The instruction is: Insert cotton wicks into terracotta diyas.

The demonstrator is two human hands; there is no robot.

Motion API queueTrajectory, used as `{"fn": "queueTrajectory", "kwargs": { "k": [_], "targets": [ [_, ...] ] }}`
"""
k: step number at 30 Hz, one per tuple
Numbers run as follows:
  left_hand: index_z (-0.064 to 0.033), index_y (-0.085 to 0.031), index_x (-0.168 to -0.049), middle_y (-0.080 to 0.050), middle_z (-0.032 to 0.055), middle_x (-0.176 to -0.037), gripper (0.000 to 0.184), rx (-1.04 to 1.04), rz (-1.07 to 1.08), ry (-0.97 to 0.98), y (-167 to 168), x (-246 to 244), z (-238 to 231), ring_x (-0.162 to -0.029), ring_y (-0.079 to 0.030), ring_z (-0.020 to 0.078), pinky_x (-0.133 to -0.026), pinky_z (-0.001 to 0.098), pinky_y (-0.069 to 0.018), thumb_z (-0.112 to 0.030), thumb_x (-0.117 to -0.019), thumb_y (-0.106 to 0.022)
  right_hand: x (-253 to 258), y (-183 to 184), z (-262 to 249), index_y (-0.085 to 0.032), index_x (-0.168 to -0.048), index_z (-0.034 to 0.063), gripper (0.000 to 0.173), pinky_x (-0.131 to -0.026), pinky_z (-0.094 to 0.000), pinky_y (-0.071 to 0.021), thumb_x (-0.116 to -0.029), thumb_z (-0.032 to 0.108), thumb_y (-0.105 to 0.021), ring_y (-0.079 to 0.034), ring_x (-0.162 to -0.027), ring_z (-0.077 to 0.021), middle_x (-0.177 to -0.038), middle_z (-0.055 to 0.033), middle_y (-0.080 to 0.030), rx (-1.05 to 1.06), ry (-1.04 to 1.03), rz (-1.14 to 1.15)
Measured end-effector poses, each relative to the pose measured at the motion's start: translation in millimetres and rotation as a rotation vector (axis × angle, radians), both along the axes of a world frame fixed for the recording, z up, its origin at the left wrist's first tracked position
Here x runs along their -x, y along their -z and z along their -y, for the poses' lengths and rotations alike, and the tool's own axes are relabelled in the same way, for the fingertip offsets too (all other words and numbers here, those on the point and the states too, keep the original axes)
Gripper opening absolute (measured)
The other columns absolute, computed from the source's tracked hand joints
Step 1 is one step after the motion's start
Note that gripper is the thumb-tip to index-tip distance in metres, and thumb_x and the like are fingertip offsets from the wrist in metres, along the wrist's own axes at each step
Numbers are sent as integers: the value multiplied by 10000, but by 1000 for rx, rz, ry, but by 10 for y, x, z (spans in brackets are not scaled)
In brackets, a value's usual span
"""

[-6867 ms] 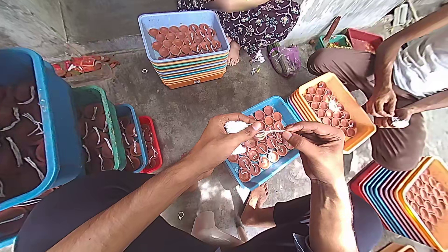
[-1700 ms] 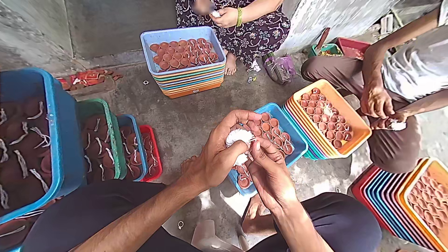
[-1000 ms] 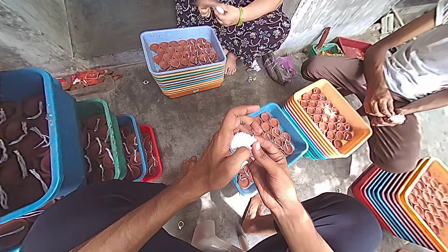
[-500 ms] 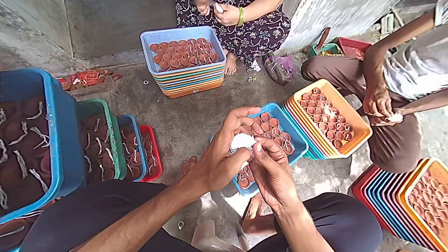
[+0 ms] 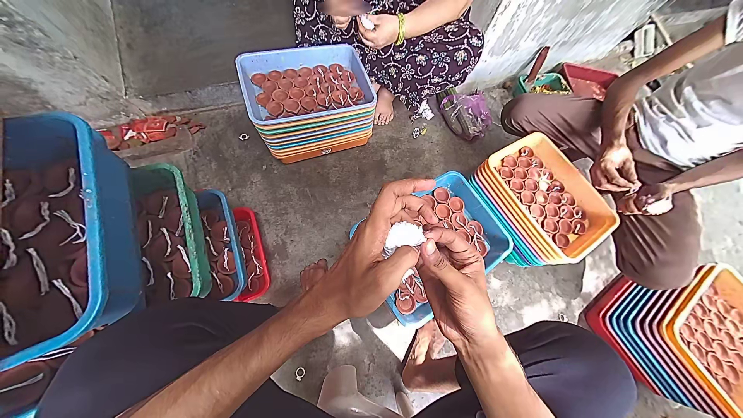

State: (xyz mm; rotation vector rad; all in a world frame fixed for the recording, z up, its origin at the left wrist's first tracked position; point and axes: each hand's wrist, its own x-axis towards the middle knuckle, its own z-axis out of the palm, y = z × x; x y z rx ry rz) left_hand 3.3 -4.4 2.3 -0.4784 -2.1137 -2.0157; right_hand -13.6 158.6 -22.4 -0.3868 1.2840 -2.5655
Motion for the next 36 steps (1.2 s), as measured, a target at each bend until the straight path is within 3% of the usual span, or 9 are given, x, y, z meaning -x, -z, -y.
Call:
{"fn": "queueTrajectory", "kwargs": {
  "k": [14,23,28,36],
  "targets": [
    [-76,-373,-1511,-631,41,-1156,597,26,-7,24,5,7,9,-1012,-645,152,-831,308,-588,-34,-929,-500,27,-14,-40,-789,-999,-26,140,-854,-298,-617,-859,-23,-799,-696,-962,-166,-1031,-136,-722,-120,62,-135],
    [-88,-399,-1498,-639,44,-1175,598,21,7,28,3,7,7,-1056,-647,170,-866,336,-592,-28,-912,-499,39,-31,-50,-754,-1021,-21,102,-871,-312,-603,-927,19,-742,-666,-981,-167,-1045,-125,-678,-161,42,-175],
    [-72,-534,-1389,-643,65,-1167,483,-67,66,27,-14,-11,8,-1057,-650,175,-857,326,-593,-33,-908,-506,46,-26,-54,-758,-1055,9,120,-920,-347,-594,-949,55,-725,-681,-1031,-175,-1098,-122,-703,-132,78,-137],
    [-87,-687,-1129,-697,51,-1013,164,-96,140,-60,-39,-11,6,-898,-682,154,-749,290,-600,-145,-999,-606,55,-26,-56,-762,-1038,42,96,-863,-317,-589,-955,60,-718,-670,-944,-136,-1048,-93,-700,-98,93,-146]
  ]
}}
